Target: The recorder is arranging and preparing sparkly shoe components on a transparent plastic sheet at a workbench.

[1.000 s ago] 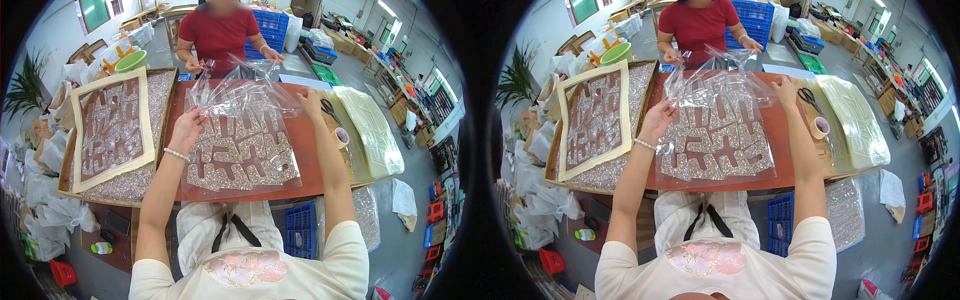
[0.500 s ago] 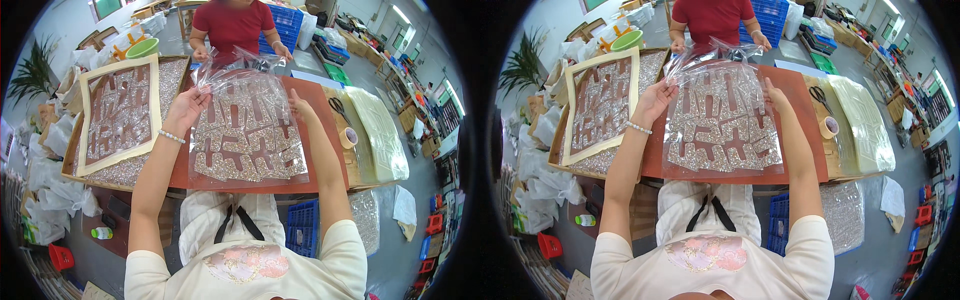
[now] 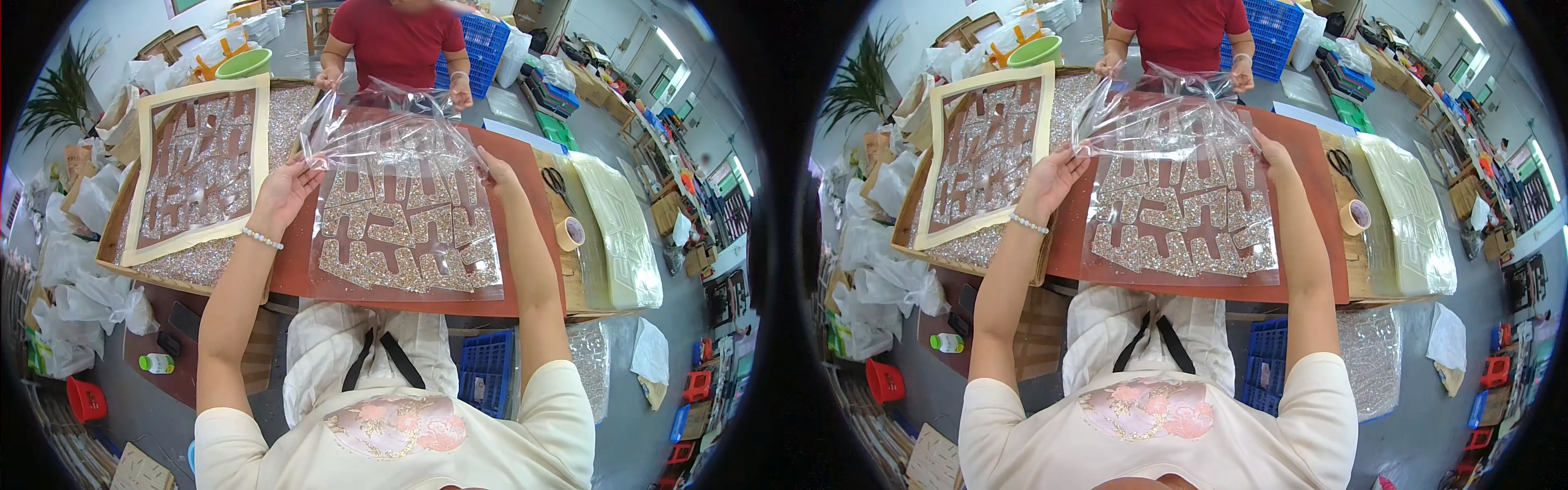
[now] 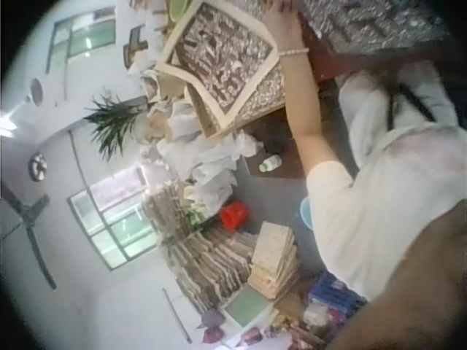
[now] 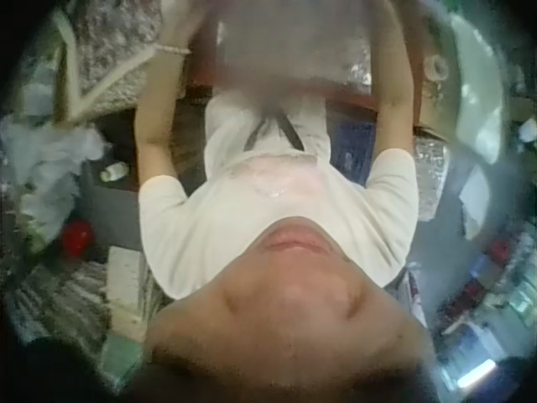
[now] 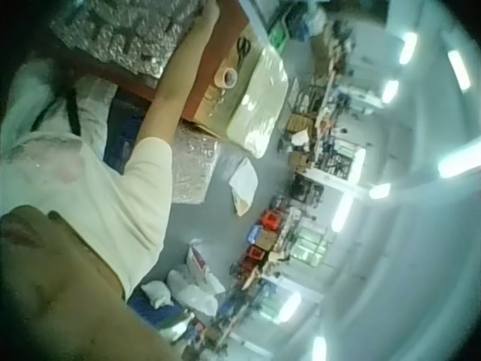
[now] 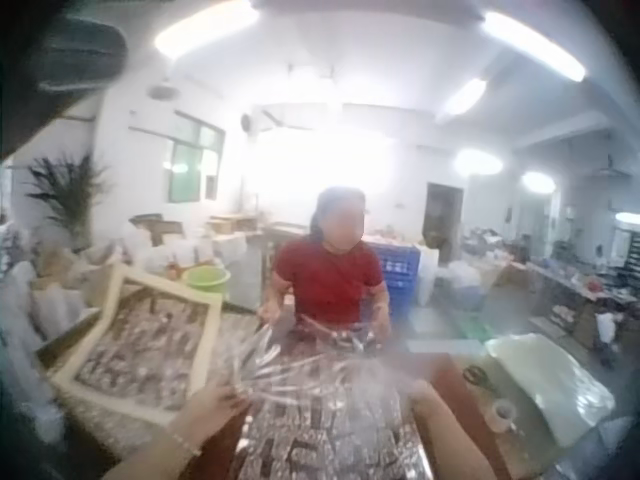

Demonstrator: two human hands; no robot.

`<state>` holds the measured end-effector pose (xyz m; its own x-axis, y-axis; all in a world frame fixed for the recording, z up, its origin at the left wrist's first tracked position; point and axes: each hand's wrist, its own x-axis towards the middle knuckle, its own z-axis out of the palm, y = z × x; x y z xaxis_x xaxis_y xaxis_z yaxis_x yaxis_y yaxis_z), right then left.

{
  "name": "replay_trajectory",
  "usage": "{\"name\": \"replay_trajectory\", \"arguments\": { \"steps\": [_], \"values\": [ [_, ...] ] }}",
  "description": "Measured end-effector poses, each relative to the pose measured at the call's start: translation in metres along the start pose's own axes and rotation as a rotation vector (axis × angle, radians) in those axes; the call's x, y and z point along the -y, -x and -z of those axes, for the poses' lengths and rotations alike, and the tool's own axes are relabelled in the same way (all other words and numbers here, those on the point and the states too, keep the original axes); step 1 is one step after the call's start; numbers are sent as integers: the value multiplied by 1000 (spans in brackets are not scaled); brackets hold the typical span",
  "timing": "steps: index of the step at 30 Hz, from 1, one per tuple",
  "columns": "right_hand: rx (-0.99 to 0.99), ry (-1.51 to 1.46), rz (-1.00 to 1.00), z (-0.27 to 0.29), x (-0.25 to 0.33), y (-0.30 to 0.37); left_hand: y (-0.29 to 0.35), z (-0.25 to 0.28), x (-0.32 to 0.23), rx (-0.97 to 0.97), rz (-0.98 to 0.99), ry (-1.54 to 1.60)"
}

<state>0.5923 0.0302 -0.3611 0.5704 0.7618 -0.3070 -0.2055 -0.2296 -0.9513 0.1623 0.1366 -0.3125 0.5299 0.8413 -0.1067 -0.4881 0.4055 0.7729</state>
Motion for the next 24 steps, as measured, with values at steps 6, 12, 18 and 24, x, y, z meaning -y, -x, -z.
{"name": "replay_trajectory", "arguments": {
  "steps": [6,12,18,24],
  "values": [
    [-270,807,473,24,-1,-1,10,33,22,-151,-61,-203],
    [-387,492,444,83,10,15,18,53,10,-229,-156,-246],
    [-388,413,282,169,2,52,9,54,3,-177,-103,-62],
    [228,646,288,8,7,126,8,-20,4,-15,-152,154]
  ]
}}
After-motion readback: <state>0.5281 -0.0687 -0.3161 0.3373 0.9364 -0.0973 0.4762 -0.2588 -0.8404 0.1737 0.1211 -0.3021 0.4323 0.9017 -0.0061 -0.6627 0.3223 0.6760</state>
